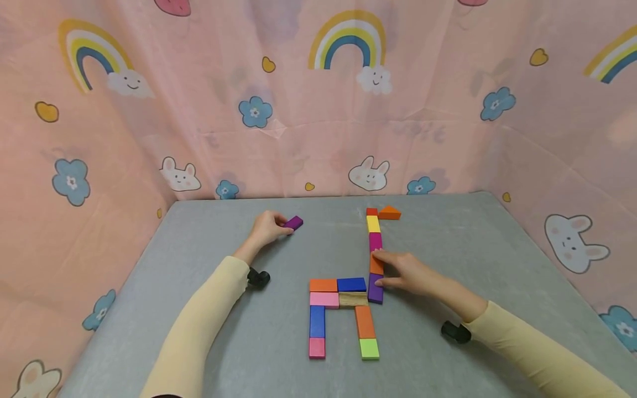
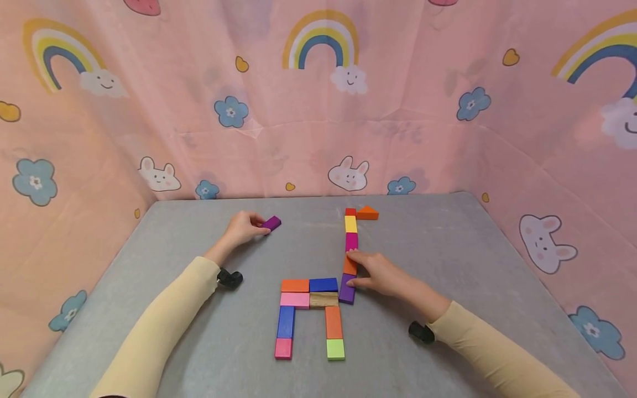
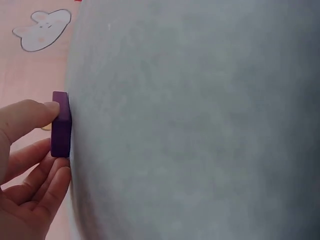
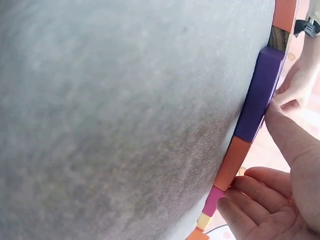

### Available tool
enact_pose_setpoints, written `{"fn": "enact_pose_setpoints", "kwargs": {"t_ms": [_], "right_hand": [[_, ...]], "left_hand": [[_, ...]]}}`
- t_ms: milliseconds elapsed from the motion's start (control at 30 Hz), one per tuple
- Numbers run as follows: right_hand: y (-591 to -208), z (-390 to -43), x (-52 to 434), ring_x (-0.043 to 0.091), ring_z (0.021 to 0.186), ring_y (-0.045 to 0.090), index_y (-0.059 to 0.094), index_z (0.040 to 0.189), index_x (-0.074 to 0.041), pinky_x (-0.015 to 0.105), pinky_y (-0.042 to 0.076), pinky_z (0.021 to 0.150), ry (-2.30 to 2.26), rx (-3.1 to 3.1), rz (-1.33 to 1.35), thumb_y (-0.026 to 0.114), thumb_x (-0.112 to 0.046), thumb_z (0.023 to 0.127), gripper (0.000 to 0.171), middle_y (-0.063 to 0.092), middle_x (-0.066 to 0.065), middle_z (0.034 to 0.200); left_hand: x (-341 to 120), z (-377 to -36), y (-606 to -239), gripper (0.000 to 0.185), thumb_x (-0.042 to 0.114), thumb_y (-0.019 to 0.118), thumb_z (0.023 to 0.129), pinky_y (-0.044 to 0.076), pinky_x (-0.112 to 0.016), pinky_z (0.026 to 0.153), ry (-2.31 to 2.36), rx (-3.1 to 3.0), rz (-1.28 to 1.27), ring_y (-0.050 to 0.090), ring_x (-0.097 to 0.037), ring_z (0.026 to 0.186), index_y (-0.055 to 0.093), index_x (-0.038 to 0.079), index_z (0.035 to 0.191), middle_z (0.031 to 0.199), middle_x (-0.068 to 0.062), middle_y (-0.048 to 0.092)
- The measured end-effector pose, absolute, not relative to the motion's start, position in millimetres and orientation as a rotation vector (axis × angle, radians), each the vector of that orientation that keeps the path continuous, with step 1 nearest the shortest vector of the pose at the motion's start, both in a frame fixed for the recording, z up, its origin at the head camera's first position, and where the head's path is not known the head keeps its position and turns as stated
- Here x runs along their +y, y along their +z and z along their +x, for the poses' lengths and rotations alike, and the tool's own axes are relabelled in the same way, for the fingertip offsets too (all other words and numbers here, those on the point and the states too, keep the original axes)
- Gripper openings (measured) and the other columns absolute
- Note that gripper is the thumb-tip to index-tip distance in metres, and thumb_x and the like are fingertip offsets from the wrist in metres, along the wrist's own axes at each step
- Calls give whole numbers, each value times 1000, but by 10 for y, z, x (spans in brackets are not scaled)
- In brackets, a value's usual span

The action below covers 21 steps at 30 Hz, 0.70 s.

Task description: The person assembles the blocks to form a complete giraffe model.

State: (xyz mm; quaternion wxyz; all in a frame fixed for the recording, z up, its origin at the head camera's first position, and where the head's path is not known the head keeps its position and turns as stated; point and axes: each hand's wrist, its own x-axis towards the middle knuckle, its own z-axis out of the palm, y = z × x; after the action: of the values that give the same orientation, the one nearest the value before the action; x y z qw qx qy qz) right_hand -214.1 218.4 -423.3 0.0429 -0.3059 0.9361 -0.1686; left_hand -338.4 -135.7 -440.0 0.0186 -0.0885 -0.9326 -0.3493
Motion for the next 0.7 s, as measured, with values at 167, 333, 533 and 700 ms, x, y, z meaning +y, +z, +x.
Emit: {"fn": "enact_pose_setpoints", "kwargs": {"t_ms": [167, 333, 533, 700], "right_hand": [[-4229, -2140, 2188, 28, 118, 46, 43, 130, -3, 42, 40, 93, -526, 2859, -940, 67, -39, 75, 70, 48, 12, 130], [-4234, -2139, 2185, 28, 117, 47, 43, 130, -3, 42, 41, 92, -543, 2864, -948, 67, -38, 76, 69, 48, 12, 129], [-4243, -2145, 2184, 29, 117, 47, 43, 130, -2, 42, 41, 92, -554, 2856, -961, 66, -38, 76, 69, 48, 13, 129], [-4251, -2149, 2188, 29, 116, 48, 44, 129, -2, 42, 41, 92, -547, 2867, -965, 67, -38, 76, 69, 49, 13, 128]], "left_hand": [[-1330, -3238, -4273, 28, 26, 75, 68, 46, -26, 62, -1097, -2852, -387, 56, -15, 73, 68, 9, 90, 82, -3, 65], [-1380, -2889, -4178, 25, 24, 75, 68, 46, -24, 62, -1040, -2818, -613, 54, -12, 71, 69, 10, 88, 81, 0, 62], [-1437, -2399, -4178, 25, 23, 76, 66, 45, -19, 58, -911, -2824, -795, 52, -7, 67, 69, 11, 86, 78, 2, 60], [-1437, -2111, -4217, 24, 22, 77, 65, 44, -17, 57, -884, -2849, -854, 52, -5, 66, 68, 12, 85, 76, 3, 58]]}}
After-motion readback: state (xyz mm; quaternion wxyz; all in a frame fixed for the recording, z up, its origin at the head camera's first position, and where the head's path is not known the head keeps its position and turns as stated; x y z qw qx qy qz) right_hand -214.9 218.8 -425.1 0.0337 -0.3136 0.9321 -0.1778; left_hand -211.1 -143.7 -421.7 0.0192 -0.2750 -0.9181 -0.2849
